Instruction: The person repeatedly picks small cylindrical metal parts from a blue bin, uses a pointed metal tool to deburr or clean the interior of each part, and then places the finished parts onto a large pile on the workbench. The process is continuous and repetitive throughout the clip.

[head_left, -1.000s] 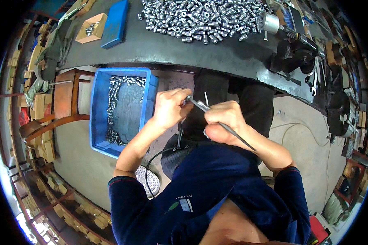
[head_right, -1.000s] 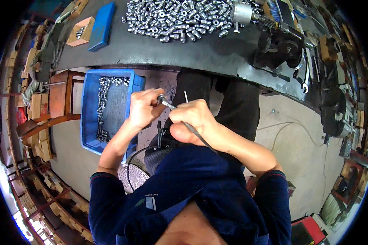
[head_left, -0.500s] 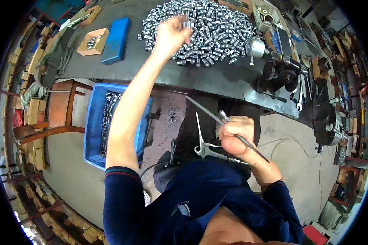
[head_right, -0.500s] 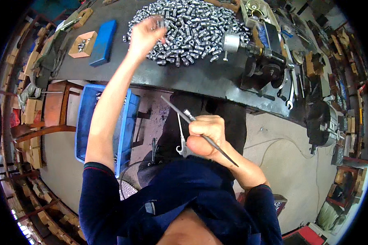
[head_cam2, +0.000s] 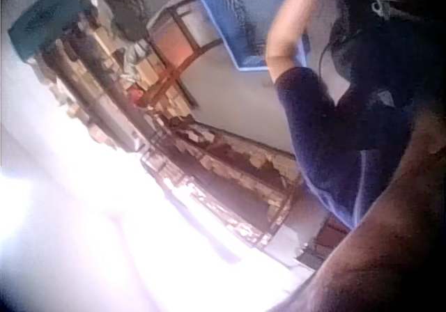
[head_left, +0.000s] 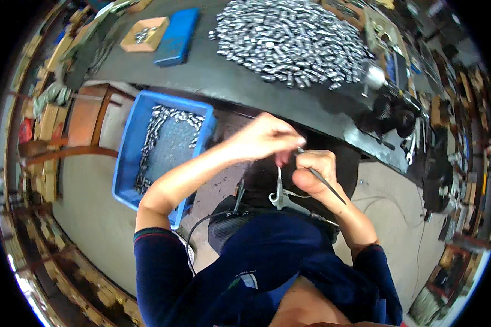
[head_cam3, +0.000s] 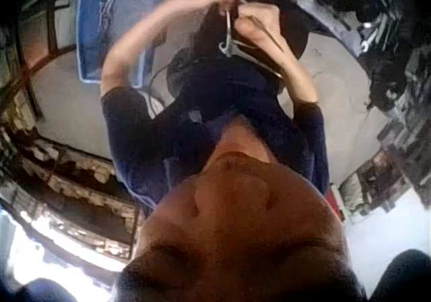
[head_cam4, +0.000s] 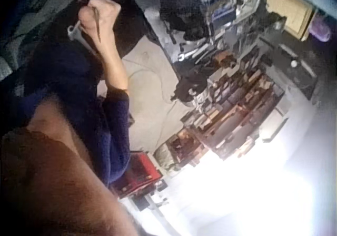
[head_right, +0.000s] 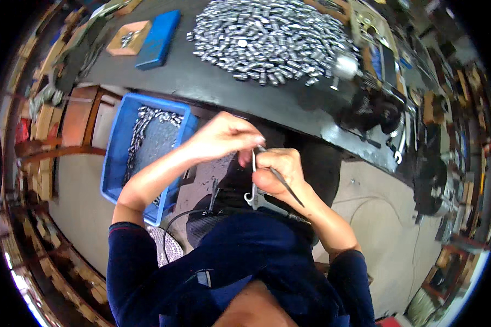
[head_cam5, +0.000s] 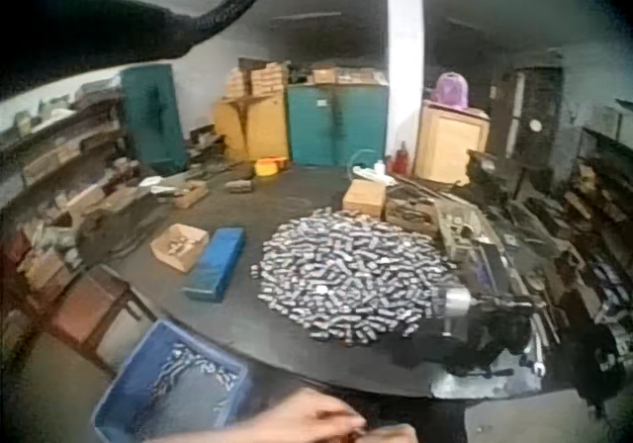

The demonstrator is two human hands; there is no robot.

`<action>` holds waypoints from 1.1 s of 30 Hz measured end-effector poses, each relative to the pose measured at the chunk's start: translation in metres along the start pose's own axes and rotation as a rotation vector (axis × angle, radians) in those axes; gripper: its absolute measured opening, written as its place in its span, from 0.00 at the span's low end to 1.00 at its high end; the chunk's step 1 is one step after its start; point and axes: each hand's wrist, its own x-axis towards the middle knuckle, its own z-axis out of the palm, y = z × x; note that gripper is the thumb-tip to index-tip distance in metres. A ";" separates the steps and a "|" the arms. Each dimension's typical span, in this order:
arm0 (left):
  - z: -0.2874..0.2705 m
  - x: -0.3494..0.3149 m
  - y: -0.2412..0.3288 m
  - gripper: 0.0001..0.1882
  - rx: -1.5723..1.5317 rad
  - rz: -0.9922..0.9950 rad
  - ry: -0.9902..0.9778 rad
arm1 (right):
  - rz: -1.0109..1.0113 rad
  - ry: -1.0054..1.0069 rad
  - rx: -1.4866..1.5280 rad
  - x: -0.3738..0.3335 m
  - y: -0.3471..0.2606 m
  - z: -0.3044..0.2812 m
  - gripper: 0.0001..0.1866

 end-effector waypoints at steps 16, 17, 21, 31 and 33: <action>-0.068 -0.073 -0.054 0.08 -0.127 0.179 0.626 | 0.311 0.014 0.237 -0.017 0.002 0.015 0.13; -0.093 -0.090 -0.072 0.09 -0.007 0.122 0.759 | 0.325 -0.008 0.219 -0.026 0.011 0.010 0.13; -0.196 -0.186 -0.186 0.13 0.348 -0.214 1.205 | 0.451 -0.005 0.208 -0.033 0.018 0.011 0.07; -0.243 -0.233 -0.231 0.12 1.356 -1.075 0.937 | 0.399 -0.126 0.063 -0.027 0.020 0.011 0.09; -0.246 -0.234 -0.236 0.12 1.338 -1.100 0.935 | 0.394 -0.143 0.055 -0.023 0.016 0.012 0.09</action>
